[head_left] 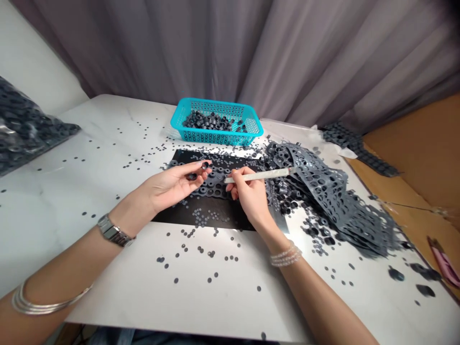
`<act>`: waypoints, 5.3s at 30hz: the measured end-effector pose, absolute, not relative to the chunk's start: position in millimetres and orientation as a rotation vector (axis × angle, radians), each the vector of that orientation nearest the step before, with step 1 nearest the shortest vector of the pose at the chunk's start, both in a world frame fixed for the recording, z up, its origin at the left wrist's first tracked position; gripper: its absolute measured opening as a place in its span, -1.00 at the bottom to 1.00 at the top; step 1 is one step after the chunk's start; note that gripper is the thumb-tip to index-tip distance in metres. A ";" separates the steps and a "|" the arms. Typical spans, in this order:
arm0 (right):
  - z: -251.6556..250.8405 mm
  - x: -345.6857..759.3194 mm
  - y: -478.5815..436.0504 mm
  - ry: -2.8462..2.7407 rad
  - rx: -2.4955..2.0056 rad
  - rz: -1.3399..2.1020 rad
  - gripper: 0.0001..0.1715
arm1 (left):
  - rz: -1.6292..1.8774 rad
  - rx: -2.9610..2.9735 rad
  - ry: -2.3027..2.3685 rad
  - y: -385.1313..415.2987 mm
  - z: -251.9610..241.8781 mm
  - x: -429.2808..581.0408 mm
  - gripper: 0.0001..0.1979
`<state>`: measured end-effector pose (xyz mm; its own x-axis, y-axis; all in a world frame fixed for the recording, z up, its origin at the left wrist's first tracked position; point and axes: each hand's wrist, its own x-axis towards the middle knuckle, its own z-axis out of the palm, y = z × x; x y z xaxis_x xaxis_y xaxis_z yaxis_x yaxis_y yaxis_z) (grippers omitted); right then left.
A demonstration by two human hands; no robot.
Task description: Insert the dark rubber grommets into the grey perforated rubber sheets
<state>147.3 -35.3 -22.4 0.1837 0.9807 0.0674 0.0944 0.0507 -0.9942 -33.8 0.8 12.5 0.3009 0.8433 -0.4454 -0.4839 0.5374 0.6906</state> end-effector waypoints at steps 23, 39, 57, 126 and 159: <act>-19.9 140.4 -35.8 -1.585 -1.419 0.730 -0.67 | 0.639 2.364 1.398 -1.5 3.3 -21.5 -0.84; -18.8 139.8 -34.4 -1.565 -1.431 0.772 -0.68 | 1.134 1.070 1.117 2.0 21.2 -37.8 -0.96; -10.3 136.7 -22.4 -1.007 -1.190 1.025 -0.75 | 0.982 0.312 0.812 2.6 16.5 -33.7 -0.82; -15.8 132.1 -44.2 -1.559 -1.423 0.898 -0.67 | 0.645 2.070 1.391 -14.6 14.0 -39.1 -0.89; -19.7 137.6 -37.2 -1.171 -1.284 1.001 -0.64 | 0.972 0.338 0.826 2.2 25.9 -41.9 -0.83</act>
<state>137.6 -37.2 -19.7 0.1615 0.9840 0.0759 0.0784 0.0638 -0.9949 -41.9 2.2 25.9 0.2980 0.8337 -0.4650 -0.5928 0.5434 0.5944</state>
